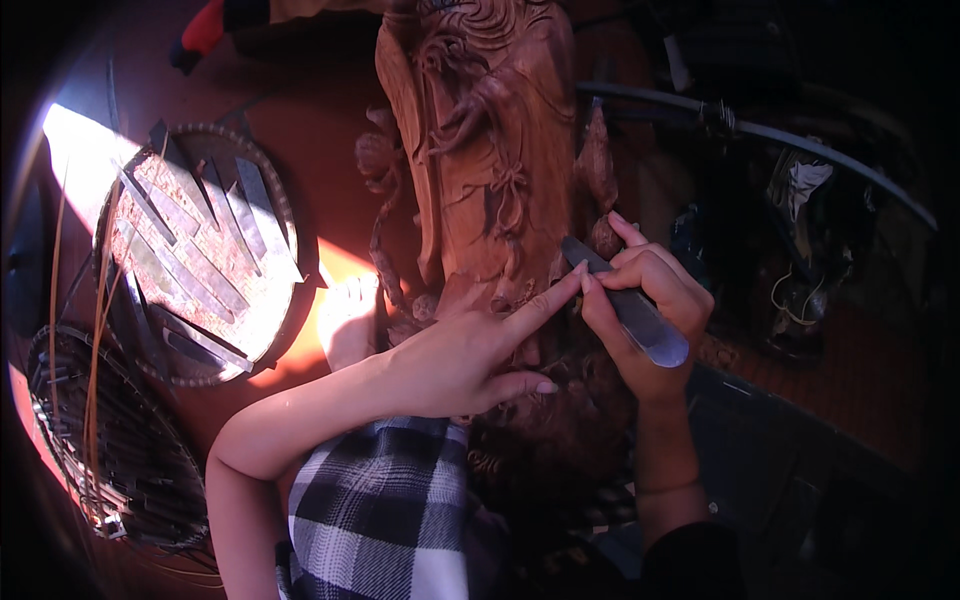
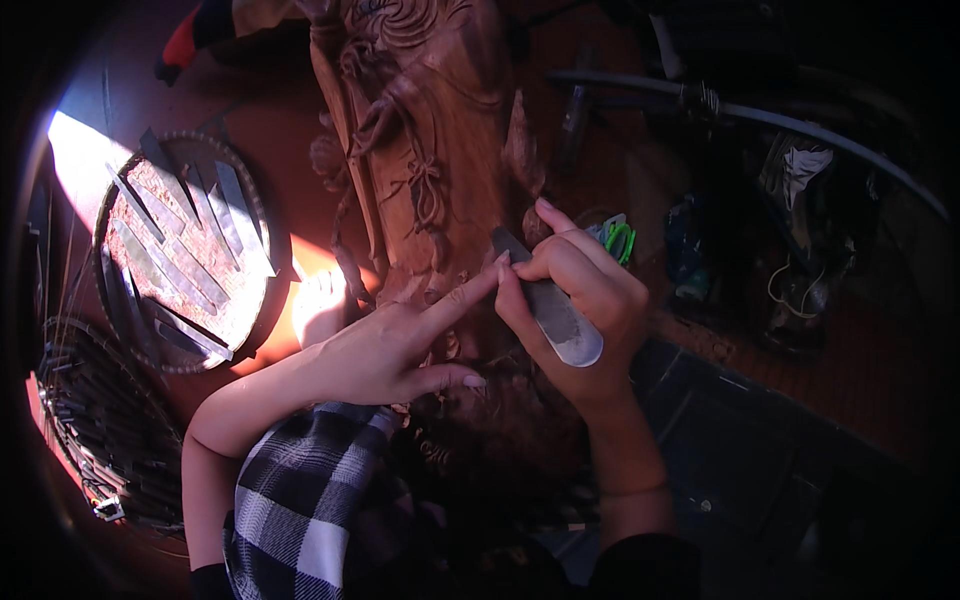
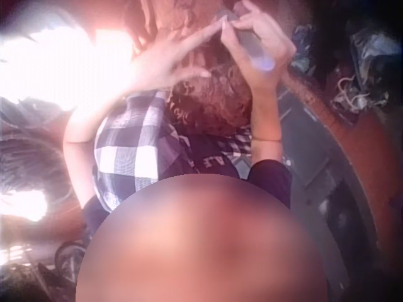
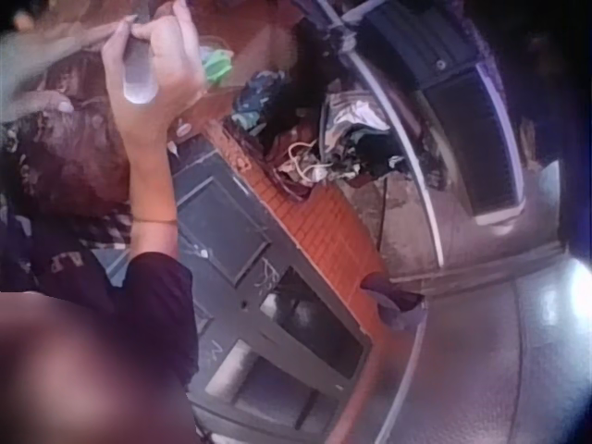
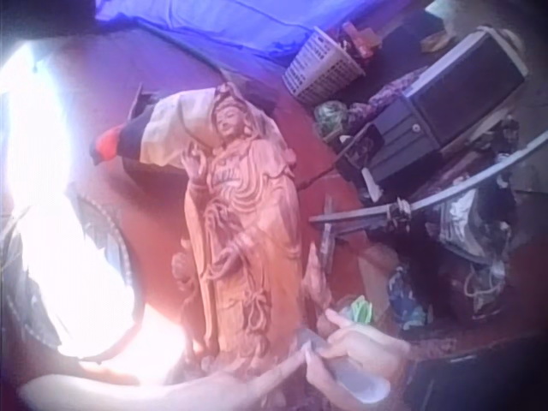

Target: The person carves a wooden sculpture using a small chisel and mallet, focusing on fine details of the figure's clothing and surrounding elements. The hands repeatedly tap the chisel to shape the wood and occasionally adjust the tool position.

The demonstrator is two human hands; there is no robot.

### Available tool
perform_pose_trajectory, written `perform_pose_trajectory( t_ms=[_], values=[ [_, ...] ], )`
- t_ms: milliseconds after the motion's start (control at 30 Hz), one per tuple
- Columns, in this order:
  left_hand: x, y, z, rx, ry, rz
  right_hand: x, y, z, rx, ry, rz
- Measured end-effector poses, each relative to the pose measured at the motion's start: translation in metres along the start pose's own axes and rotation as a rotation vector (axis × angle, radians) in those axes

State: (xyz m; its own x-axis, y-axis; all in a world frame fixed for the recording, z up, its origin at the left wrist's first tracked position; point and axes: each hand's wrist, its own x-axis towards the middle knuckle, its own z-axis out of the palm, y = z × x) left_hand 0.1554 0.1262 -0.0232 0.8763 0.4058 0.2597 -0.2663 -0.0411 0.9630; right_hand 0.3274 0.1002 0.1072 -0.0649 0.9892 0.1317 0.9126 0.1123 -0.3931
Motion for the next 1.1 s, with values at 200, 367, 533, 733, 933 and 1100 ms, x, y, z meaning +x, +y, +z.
perform_pose_trajectory(
  t_ms=[200,367,533,733,933,1100],
  values=[
    [0.000,-0.002,-0.001,-0.012,0.021,0.060,0.001,-0.005,0.000,-0.020,-0.001,0.015],
    [-0.001,0.000,-0.004,-0.077,-0.036,-0.043,0.000,-0.006,0.003,-0.040,0.014,0.036],
    [0.001,0.003,-0.007,-0.068,-0.008,-0.015,0.001,-0.004,0.007,-0.012,0.047,0.043],
    [0.004,0.003,-0.007,-0.026,0.008,-0.005,0.002,-0.003,0.005,0.000,0.058,0.027],
    [0.005,-0.002,-0.002,0.091,0.102,0.138,-0.001,-0.002,0.004,0.019,0.054,0.078],
    [-0.010,0.015,-0.013,-0.094,-0.106,-0.011,-0.014,0.007,-0.017,0.337,0.102,0.136]
  ],
)
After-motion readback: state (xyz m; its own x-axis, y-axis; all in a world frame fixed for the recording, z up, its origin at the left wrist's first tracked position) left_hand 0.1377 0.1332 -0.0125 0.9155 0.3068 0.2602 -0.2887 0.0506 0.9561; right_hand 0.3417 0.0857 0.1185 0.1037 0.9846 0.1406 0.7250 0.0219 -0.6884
